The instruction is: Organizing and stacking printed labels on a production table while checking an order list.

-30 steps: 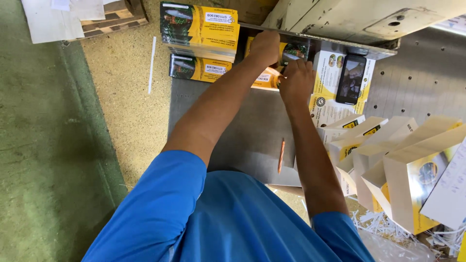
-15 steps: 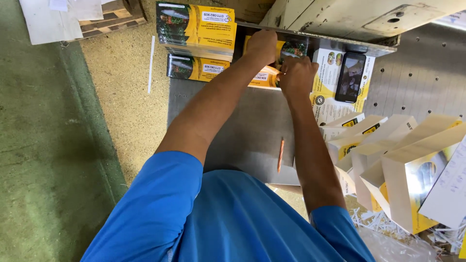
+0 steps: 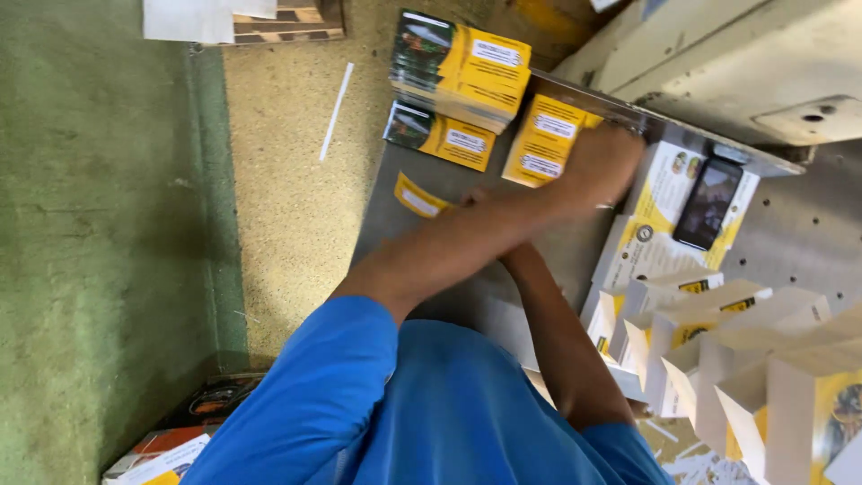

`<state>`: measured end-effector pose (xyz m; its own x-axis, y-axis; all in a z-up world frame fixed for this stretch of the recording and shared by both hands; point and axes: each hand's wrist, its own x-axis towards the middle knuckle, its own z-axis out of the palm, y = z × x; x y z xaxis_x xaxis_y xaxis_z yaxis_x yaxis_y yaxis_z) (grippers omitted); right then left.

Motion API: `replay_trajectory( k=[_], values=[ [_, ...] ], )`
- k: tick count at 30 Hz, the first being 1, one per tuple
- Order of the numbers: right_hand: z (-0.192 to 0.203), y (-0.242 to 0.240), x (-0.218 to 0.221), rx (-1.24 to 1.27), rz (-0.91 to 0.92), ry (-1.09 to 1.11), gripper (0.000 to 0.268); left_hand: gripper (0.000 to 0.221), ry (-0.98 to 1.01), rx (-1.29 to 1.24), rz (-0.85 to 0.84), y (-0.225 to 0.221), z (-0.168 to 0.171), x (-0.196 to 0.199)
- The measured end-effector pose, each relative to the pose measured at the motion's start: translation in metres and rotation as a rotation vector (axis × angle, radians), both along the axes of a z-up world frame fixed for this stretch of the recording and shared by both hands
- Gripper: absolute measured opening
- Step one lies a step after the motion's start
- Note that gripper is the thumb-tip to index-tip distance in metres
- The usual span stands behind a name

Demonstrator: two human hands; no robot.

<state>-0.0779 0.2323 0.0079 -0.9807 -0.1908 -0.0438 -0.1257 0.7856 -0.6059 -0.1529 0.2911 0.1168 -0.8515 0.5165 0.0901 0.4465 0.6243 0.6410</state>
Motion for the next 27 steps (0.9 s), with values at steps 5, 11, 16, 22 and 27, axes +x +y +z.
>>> replay_trajectory(
  k=[5,11,16,22,27],
  values=[
    [-0.013,-0.042,-0.081,0.050,0.047,0.085,0.036,0.016,0.340,0.411,-0.110,-0.074,0.023,0.044],
    [-0.035,-0.046,-0.103,0.430,-0.011,0.461,0.027,0.010,0.389,0.550,0.055,-0.222,-0.042,0.016],
    [-0.032,-0.028,-0.065,0.313,-0.042,0.594,0.025,0.052,0.508,-0.029,-0.018,-0.295,-0.129,-0.014],
    [0.017,0.050,0.000,0.264,-0.216,0.657,0.018,0.015,0.531,-0.015,-0.126,-0.291,-0.145,-0.045],
    [0.044,0.107,0.023,0.587,-0.354,0.323,0.083,0.009,0.584,-0.030,-0.135,-0.201,-0.204,-0.012]
  ],
)
